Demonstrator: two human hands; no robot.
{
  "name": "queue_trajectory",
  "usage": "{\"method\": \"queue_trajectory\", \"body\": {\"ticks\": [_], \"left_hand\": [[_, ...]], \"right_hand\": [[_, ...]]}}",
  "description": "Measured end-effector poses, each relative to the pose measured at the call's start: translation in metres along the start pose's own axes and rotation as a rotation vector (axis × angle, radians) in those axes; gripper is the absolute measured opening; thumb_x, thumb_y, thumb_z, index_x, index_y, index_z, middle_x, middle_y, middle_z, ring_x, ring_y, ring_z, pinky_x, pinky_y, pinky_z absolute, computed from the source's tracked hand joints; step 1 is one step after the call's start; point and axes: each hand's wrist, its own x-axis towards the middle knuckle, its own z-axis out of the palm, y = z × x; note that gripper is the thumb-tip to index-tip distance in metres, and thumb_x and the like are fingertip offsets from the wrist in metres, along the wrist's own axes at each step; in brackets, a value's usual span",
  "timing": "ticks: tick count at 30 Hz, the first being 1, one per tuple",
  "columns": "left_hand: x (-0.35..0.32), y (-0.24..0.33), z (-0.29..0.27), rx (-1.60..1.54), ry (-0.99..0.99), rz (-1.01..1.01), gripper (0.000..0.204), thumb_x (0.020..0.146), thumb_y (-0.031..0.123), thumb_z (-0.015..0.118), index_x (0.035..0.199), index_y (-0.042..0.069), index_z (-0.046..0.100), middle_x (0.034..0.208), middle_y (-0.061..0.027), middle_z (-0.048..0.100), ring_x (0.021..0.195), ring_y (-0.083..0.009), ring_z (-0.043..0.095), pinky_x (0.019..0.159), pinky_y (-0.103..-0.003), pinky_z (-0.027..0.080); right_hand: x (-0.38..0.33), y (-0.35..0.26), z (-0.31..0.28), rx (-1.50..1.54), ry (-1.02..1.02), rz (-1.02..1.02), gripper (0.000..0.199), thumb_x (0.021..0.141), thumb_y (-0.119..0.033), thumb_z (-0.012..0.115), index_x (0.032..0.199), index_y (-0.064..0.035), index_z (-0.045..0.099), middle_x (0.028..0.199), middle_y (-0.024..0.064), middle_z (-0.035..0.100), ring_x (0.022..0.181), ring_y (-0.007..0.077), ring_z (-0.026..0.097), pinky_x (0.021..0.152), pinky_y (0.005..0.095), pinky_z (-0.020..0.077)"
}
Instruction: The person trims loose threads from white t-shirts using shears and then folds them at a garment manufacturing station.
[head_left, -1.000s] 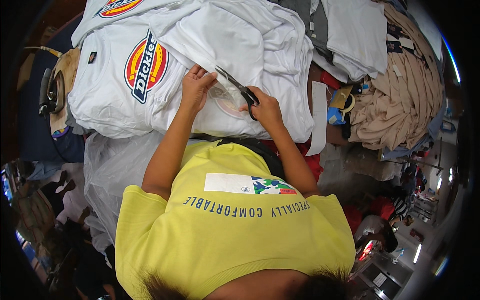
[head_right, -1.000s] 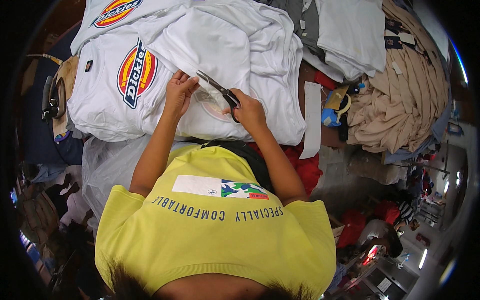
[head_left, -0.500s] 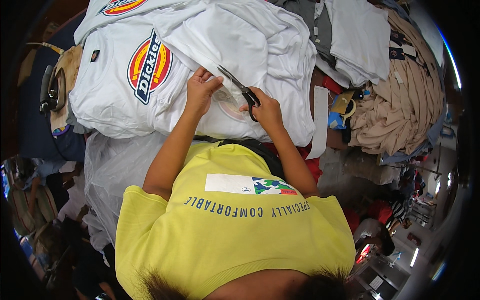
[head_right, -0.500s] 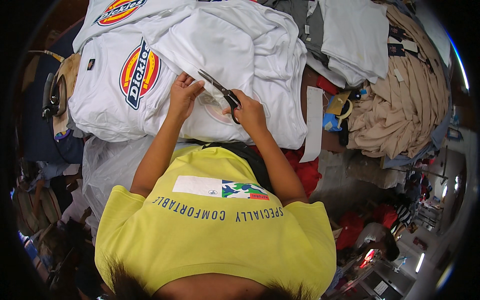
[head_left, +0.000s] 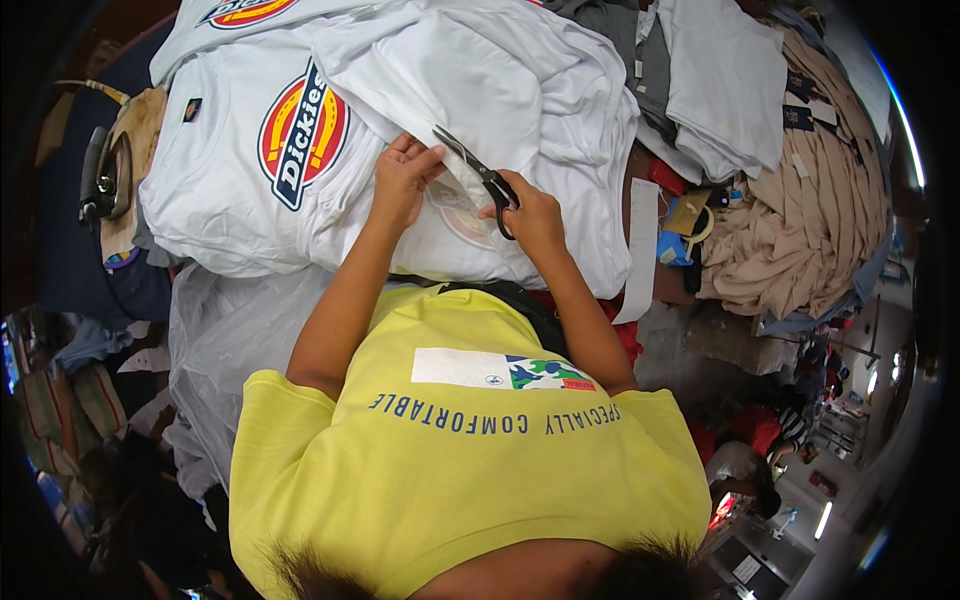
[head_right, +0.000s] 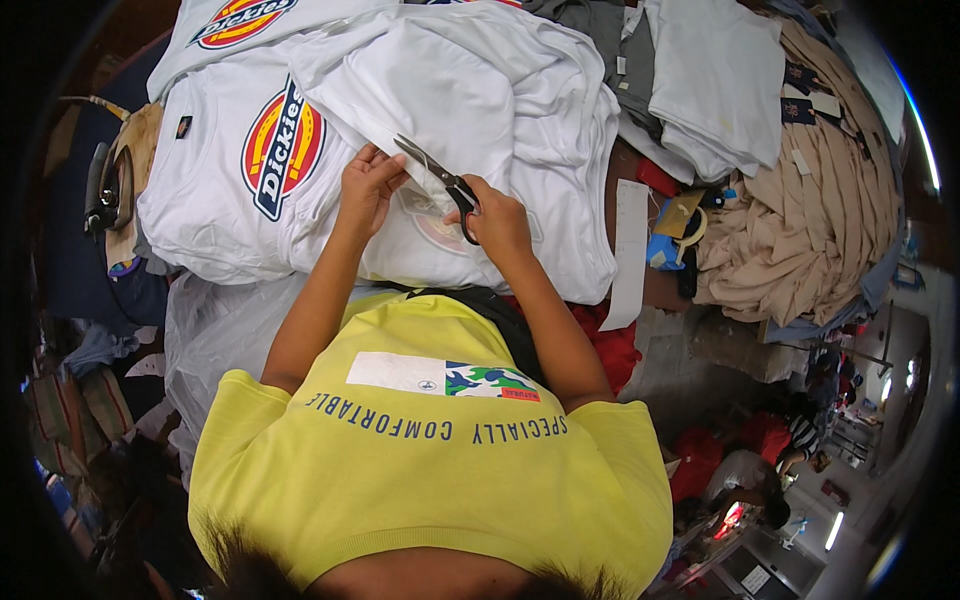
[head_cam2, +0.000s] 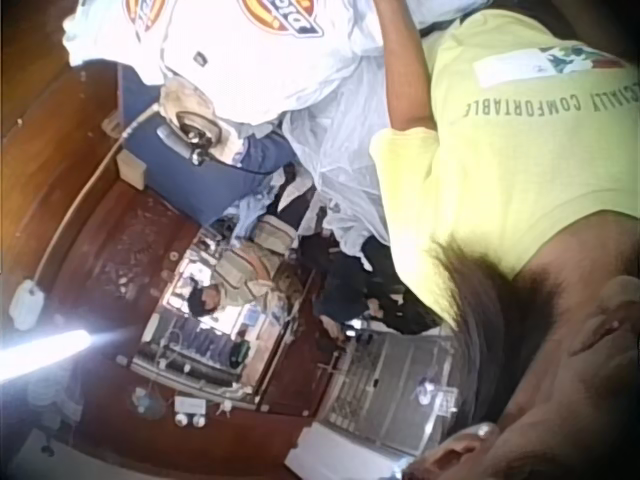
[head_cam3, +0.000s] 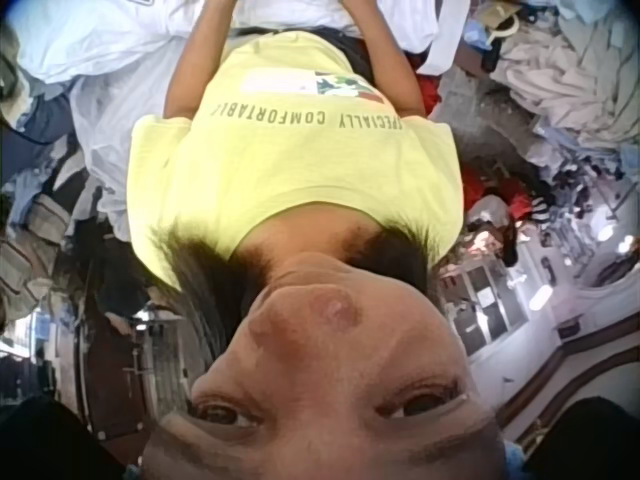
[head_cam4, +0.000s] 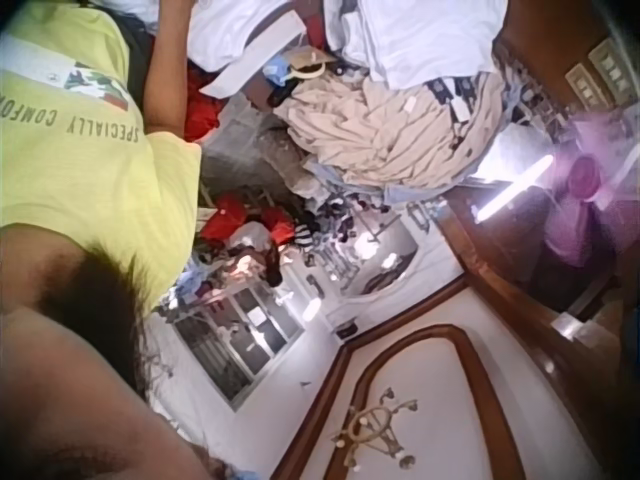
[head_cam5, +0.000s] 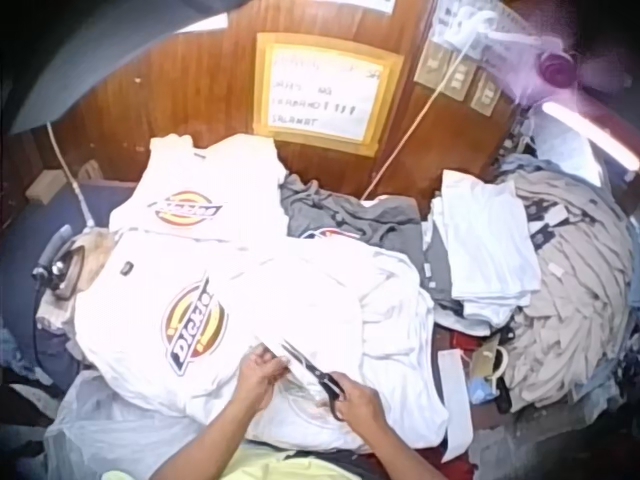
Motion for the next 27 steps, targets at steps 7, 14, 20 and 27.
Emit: {"method": "queue_trajectory", "body": {"ticks": [7,14,20,27], "left_hand": [[0.007,0.004,-0.010,0.048,-0.014,0.070,0.038,0.078,-0.005,0.059,0.113,0.003,0.048,0.100,-0.0053,0.060,0.086,-0.0126,0.060,0.073,-0.027,0.051],[0.003,0.008,-0.001,0.073,0.005,0.085,0.037,0.078,-0.005,0.059,0.112,0.003,0.049,0.100,-0.0052,0.061,0.086,-0.0128,0.060,0.074,-0.026,0.051],[0.018,0.008,-0.020,0.003,-0.003,0.033,0.034,0.078,-0.005,0.059,0.111,0.001,0.049,0.098,-0.0054,0.061,0.086,-0.0128,0.060,0.075,-0.025,0.050],[0.015,0.011,-0.013,0.044,-0.007,0.086,0.035,0.078,-0.006,0.058,0.112,0.001,0.050,0.098,-0.0057,0.061,0.087,-0.0130,0.060,0.077,-0.026,0.050]], "right_hand": [[0.008,-0.008,-0.002,-0.110,0.038,-0.105,0.062,0.057,-0.033,0.079,0.109,-0.0103,0.054,0.075,0.0083,0.058,0.064,0.0245,0.056,0.057,0.0349,0.0444],[0.017,-0.016,0.000,-0.065,-0.003,-0.049,0.054,0.060,-0.028,0.078,0.105,-0.0103,0.056,0.068,0.0089,0.058,0.060,0.0253,0.057,0.055,0.0348,0.0443],[0.014,-0.003,0.006,-0.013,0.025,-0.063,0.055,0.058,-0.021,0.079,0.107,-0.0100,0.058,0.059,0.0092,0.055,0.052,0.0221,0.055,0.052,0.0316,0.0440],[0.026,-0.026,0.002,-0.100,0.108,-0.178,0.054,0.059,-0.028,0.079,0.104,-0.0102,0.055,0.066,0.0095,0.057,0.058,0.0258,0.056,0.055,0.0342,0.0446]]}}
